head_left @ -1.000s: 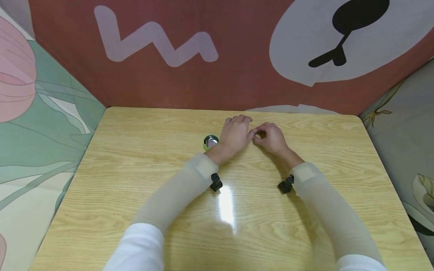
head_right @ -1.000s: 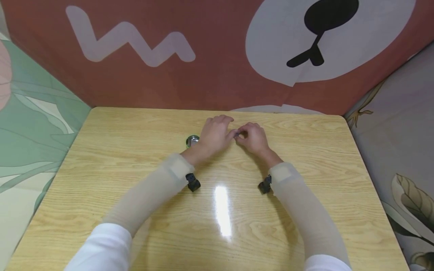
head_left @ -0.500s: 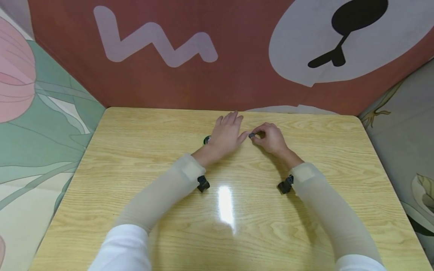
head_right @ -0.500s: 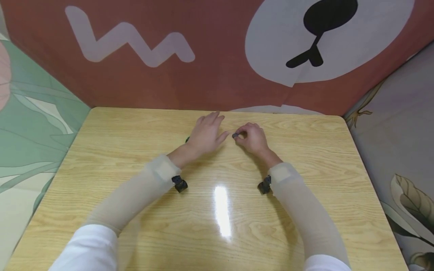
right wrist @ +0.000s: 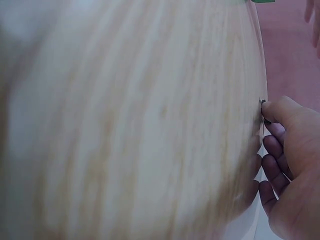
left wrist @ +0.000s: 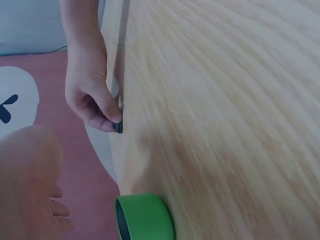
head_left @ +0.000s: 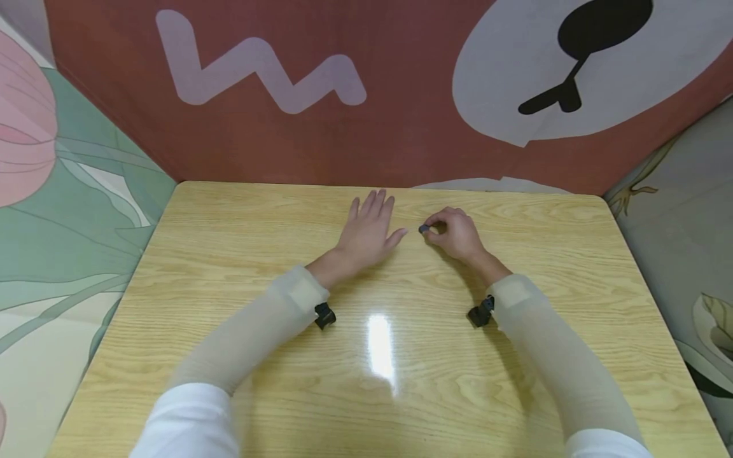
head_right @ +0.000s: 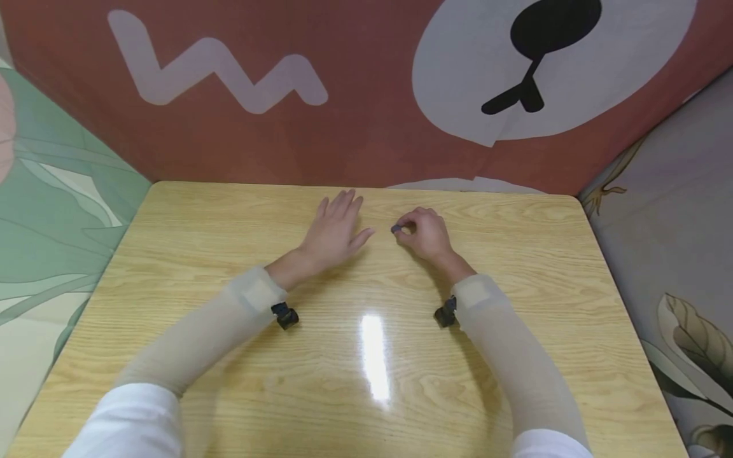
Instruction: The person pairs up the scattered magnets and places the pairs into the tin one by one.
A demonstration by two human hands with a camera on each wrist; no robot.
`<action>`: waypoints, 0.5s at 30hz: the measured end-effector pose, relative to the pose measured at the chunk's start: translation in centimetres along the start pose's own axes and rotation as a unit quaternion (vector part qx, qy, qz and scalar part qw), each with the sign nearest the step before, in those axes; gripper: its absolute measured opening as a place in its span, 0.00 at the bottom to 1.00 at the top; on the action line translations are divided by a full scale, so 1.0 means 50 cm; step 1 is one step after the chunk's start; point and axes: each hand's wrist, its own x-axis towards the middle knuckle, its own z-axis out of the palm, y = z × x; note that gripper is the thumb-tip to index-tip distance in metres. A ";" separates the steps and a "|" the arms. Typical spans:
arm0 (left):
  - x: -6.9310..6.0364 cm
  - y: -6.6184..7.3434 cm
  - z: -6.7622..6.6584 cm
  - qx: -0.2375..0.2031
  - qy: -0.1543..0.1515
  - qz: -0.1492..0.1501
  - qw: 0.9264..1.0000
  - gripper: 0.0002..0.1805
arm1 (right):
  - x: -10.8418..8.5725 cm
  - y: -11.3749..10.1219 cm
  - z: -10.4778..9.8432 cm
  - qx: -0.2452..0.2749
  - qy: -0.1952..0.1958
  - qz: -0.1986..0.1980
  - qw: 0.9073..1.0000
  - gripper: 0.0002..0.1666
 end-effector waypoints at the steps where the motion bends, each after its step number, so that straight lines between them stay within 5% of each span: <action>1: -0.003 -0.003 0.000 -0.001 -0.002 -0.001 1.000 0.42 | 0.000 0.000 0.000 0.001 0.000 0.002 1.000 0.13; 15: -0.046 -0.063 0.009 -0.005 -0.020 -0.009 1.000 0.45 | -0.002 0.000 -0.002 0.014 -0.006 0.010 1.000 0.13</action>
